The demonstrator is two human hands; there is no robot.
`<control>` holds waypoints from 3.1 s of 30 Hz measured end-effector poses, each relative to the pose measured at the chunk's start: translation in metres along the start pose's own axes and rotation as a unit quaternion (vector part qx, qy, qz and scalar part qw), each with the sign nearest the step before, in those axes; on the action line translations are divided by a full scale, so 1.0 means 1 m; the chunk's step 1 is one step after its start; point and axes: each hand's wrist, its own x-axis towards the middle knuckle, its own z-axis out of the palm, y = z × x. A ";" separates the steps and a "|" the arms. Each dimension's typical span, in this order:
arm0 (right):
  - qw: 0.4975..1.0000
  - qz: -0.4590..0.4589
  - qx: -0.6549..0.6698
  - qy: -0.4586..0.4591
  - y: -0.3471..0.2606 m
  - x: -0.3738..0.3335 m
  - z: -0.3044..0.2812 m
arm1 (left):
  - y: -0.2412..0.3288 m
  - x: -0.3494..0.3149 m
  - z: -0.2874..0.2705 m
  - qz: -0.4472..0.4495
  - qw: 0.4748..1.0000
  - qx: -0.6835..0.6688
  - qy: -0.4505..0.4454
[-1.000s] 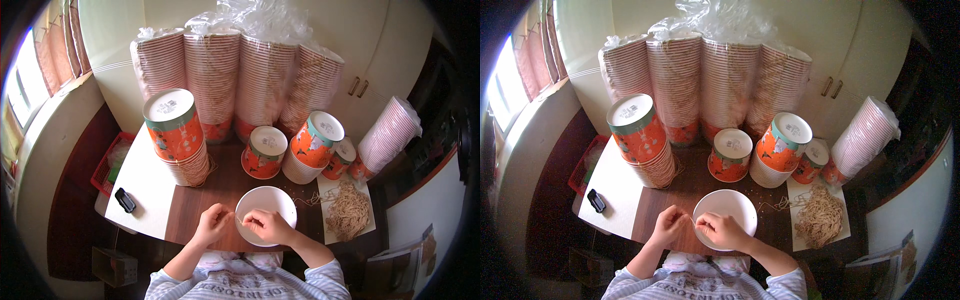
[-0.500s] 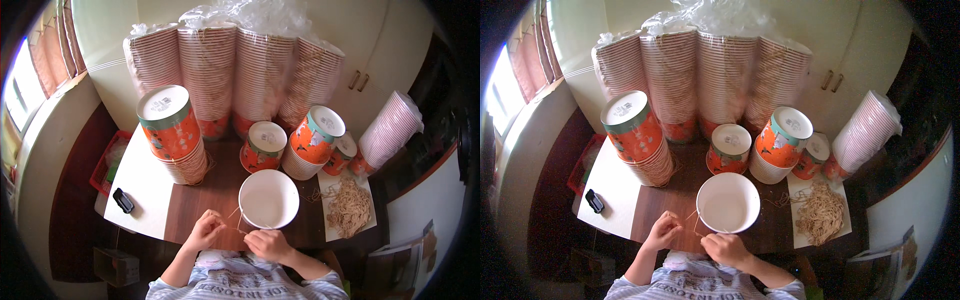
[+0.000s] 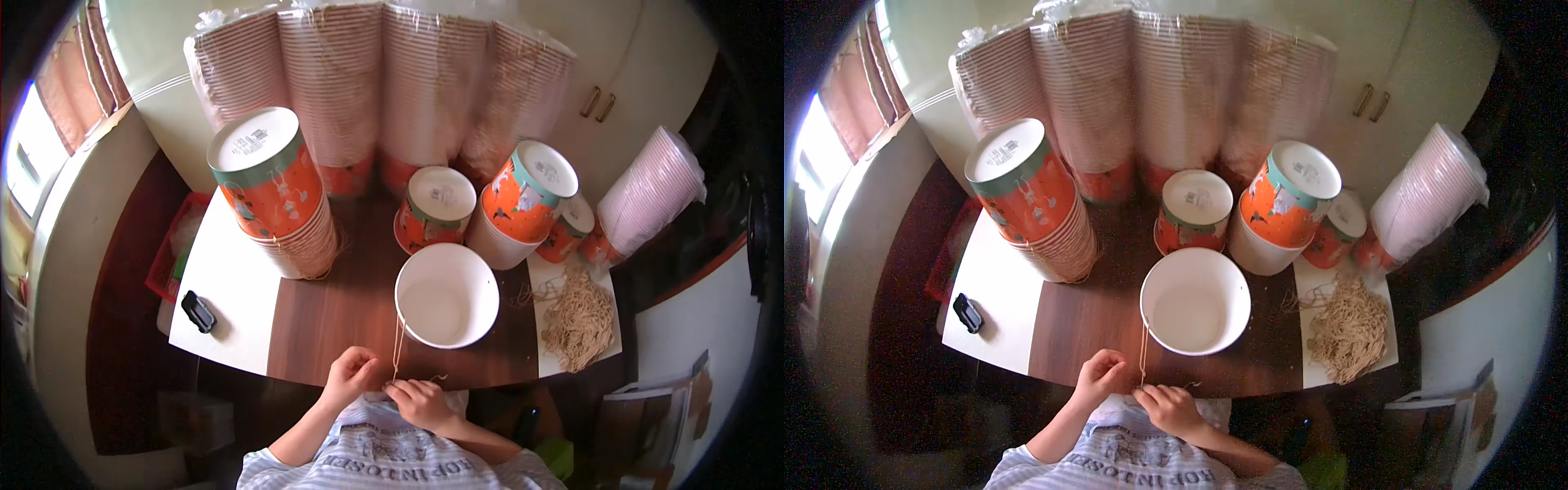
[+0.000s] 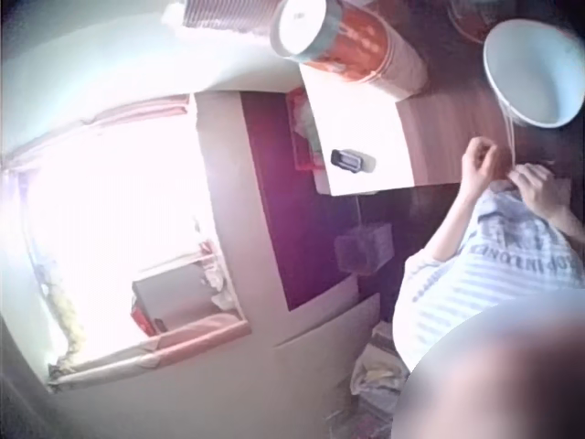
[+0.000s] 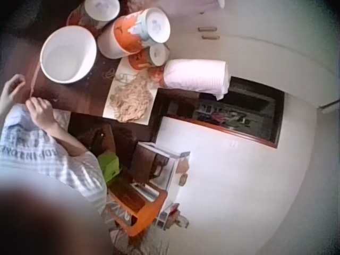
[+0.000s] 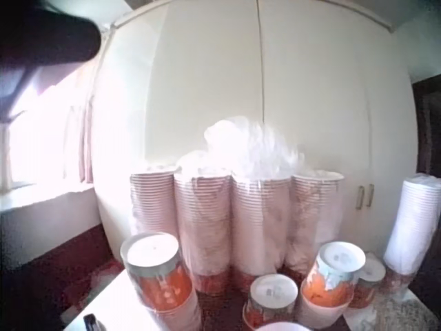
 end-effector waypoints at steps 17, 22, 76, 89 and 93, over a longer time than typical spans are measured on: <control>0.997 0.071 0.005 -0.006 -0.005 -0.005 0.010 | 0.009 -0.011 0.024 -0.106 0.991 -0.065 -0.042; 0.999 0.039 0.034 0.003 -0.006 0.004 0.005 | 0.010 -0.008 0.025 -0.122 0.986 -0.099 -0.061; 0.872 0.305 0.361 -0.127 -0.023 -0.058 0.027 | -0.003 -0.009 0.018 -0.227 0.954 -0.105 -0.168; 0.916 0.249 0.303 -0.087 -0.024 -0.056 0.029 | 0.011 -0.018 0.027 -0.095 0.975 -0.006 -0.203; 0.924 0.244 0.282 -0.089 -0.023 -0.055 0.027 | 0.010 -0.020 0.030 -0.043 0.980 0.091 -0.172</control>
